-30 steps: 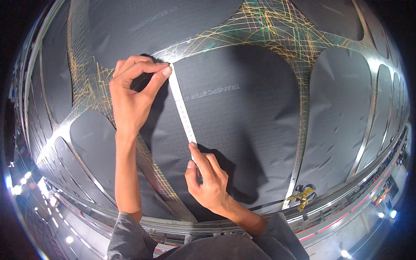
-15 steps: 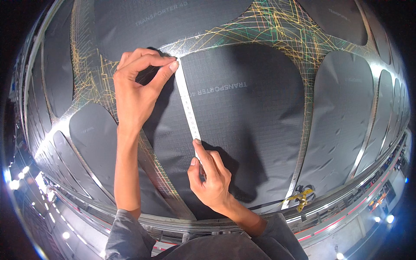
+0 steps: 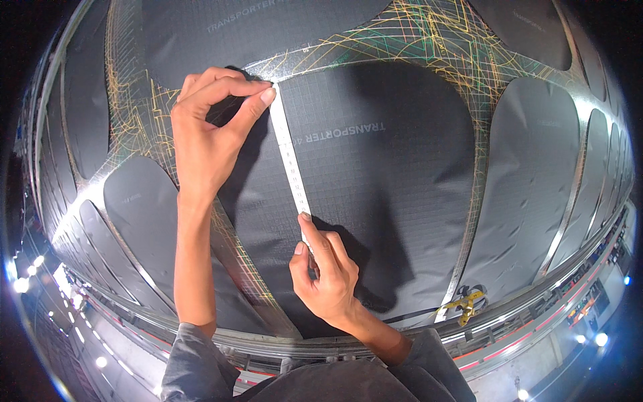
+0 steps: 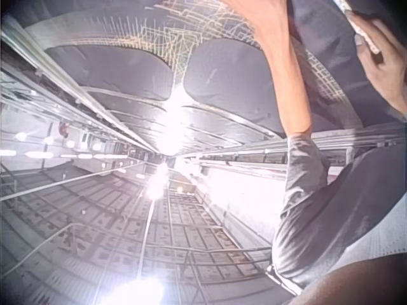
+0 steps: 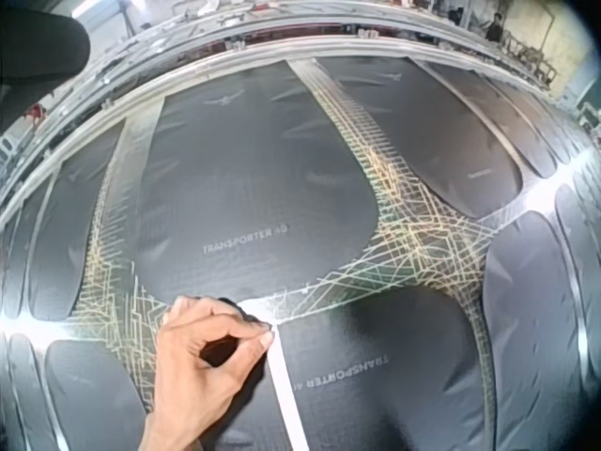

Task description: The person uses a yellow tape measure to measure the dimensions of black trampoline pads labeled 'TRANSPORTER 40' in a large indoor facility. They measure the edges and the surface of the pads, moving along the metal walkway to access different sections.

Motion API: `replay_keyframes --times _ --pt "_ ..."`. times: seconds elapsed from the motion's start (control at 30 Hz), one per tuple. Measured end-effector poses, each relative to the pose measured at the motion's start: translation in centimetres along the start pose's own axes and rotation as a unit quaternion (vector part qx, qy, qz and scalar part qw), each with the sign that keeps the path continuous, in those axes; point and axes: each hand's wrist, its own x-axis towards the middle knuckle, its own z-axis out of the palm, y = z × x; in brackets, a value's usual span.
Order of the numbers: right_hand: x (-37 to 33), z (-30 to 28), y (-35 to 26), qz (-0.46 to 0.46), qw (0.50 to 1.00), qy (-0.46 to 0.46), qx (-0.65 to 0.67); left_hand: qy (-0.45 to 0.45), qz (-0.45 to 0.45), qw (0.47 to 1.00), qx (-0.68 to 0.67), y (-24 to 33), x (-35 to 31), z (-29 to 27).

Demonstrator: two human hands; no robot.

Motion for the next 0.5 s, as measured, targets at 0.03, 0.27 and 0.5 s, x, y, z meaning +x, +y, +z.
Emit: replay_keyframes --times 0.03,0.27,0.5 --pt "0.01 0.01 -0.01 0.001 1.0 0.001 0.003 0.001 -0.002 1.0 -0.002 -0.03 -0.02 0.0" --pt "-0.07 0.03 0.08 0.01 1.0 0.013 0.017 0.009 -0.017 0.999 -0.028 -0.04 0.05 0.16" --pt "0.18 0.1 0.24 0.002 0.999 0.039 0.031 0.021 -0.033 0.999 -0.024 0.37 0.24 0.54"
